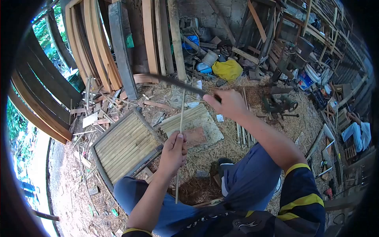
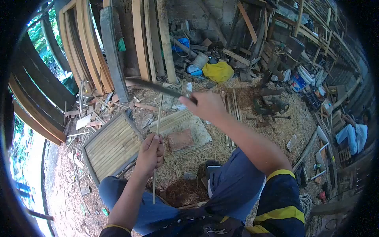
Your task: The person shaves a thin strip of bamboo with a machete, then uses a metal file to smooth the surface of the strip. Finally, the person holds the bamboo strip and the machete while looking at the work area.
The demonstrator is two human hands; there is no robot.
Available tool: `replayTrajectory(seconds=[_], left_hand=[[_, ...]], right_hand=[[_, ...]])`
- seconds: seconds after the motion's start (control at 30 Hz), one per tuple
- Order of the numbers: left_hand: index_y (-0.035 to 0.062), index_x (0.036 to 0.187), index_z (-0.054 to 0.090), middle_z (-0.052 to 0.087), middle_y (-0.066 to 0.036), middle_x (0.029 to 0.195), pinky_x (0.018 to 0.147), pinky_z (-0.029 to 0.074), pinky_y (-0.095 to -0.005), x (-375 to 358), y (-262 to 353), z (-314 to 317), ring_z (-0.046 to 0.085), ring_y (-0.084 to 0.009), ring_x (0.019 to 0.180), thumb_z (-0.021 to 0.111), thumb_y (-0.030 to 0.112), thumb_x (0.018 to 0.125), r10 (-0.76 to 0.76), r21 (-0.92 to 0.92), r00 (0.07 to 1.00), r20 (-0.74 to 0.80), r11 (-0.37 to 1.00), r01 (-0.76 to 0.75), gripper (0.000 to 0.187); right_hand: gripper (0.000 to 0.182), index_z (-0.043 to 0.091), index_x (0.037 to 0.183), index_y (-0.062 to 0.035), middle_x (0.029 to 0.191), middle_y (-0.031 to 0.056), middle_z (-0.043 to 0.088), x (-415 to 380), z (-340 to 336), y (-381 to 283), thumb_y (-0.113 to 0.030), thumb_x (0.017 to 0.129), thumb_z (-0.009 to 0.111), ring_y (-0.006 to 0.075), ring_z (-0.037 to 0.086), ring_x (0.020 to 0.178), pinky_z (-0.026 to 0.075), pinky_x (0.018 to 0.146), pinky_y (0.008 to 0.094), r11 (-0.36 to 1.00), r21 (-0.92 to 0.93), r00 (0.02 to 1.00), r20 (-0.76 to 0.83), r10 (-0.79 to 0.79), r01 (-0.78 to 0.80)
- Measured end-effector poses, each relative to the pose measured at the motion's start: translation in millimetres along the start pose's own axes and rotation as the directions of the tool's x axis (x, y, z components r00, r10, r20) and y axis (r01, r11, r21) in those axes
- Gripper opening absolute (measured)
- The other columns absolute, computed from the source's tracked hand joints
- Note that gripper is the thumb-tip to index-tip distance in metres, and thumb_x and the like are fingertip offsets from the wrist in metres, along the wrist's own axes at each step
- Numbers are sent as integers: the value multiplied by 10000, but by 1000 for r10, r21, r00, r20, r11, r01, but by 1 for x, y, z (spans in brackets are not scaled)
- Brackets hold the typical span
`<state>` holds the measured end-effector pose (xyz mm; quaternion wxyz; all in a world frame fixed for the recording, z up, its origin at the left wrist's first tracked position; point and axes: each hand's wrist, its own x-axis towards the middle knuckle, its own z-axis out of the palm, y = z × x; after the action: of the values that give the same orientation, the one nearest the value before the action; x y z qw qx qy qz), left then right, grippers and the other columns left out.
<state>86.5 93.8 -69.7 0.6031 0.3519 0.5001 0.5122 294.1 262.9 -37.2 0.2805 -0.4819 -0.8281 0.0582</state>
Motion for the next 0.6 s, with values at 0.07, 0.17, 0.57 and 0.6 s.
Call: replayTrajectory(seconds=[0.07,0.17,0.57,0.6], left_hand=[[137,992,495,309,77,605,370,173,-221,0,5,2,223,-19,426,400,319,1114,-3,-14,1000,12,1000,4,239],[126,984,494,343,72,622,376,199,-217,-1,9,3,257,-18,444,416,301,1113,-2,-44,1000,10,999,2,231],[115,948,477,366,63,632,378,235,-225,3,6,10,297,-28,462,416,294,1111,41,9,999,-34,999,-41,250],[115,946,477,368,63,635,379,237,-226,2,5,9,298,-29,463,415,295,1111,25,7,999,-26,1000,-25,252]], right_hand=[[677,690,716,-80,565,138,619,-9,4,-11,-703,929,532,348,665,551,539,556,455,981,-43,981,4,-192,192],[652,671,746,-96,534,115,603,-20,12,-23,-711,917,542,324,654,514,522,516,431,919,-112,926,44,-375,378],[663,644,728,-103,525,132,591,-8,12,-22,-723,924,512,331,659,522,529,522,441,896,-166,911,61,-408,412],[666,652,729,-101,523,134,586,2,12,-14,-725,919,516,336,656,520,535,527,449,931,-210,954,61,-292,298]])
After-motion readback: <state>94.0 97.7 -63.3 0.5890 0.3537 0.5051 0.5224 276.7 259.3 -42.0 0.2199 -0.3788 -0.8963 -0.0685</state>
